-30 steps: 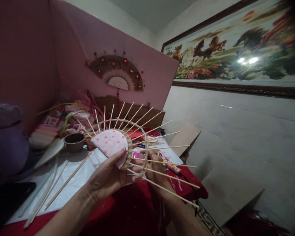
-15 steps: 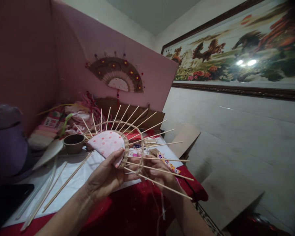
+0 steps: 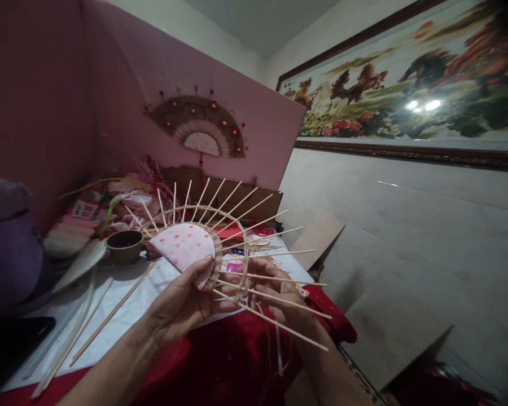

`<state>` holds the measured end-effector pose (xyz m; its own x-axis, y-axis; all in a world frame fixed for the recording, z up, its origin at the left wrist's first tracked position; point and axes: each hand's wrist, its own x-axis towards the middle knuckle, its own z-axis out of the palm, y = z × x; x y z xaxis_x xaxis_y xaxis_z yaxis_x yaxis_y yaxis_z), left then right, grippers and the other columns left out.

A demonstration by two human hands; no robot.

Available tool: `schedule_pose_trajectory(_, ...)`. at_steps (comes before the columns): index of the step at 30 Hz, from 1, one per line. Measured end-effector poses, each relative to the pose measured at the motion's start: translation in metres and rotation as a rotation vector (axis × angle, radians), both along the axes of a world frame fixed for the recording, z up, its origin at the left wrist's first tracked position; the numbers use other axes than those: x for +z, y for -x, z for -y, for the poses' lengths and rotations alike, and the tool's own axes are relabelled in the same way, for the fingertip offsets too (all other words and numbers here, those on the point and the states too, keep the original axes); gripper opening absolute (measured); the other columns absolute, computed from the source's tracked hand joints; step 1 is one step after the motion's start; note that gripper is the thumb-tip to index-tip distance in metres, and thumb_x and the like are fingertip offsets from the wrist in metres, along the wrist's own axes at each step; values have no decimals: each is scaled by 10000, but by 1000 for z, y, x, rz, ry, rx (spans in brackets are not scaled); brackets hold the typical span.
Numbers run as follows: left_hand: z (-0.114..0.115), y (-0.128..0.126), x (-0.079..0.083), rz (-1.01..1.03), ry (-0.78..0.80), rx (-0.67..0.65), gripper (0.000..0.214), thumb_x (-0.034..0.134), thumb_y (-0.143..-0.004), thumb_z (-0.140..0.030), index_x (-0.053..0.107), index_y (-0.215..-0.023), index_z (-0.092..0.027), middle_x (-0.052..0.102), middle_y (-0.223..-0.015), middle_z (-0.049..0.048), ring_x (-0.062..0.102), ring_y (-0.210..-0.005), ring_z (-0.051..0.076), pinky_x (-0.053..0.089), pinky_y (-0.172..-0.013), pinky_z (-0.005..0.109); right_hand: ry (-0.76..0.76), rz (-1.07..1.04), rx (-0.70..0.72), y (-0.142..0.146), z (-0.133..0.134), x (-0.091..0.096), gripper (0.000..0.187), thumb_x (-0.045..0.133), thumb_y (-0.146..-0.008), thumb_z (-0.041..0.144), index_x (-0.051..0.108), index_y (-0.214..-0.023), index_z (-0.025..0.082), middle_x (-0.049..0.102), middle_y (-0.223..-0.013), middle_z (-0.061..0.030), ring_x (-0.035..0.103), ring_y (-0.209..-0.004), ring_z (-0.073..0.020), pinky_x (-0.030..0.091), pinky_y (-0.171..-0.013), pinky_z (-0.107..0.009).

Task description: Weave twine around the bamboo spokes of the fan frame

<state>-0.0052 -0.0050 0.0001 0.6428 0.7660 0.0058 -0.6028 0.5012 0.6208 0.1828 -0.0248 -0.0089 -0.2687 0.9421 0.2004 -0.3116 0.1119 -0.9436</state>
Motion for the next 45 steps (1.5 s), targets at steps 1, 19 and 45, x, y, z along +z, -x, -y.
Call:
schedule_pose_trajectory(1,0,0,0,-4,-4,4,300,430,-860,-293,604,-909,-53,671,-812,144,630,-702,205,517,-689,409,22,-9,13,0,1,1,402,727,-643,259,570,-1010,218,612,-951,-44,561,-644,-101,422,-543,-212)
schedule_pose_trajectory(19,-1,1,-3,6,17,-37,269,432,-857,-286,599,-917,-84,678,-847,135,642,-748,215,515,-722,424,92,-260,-26,11,5,-13,221,708,-659,261,514,-618,164,408,-482,74,305,-404,-33,235,-386,-160)
schedule_pose_trajectory(45,3,1,-3,-28,-16,-97,307,419,-860,-320,594,-916,-74,669,-808,143,643,-725,220,532,-679,402,290,-349,-121,31,7,-26,192,745,-596,299,654,-724,188,682,-727,-19,607,-580,-125,486,-516,-212)
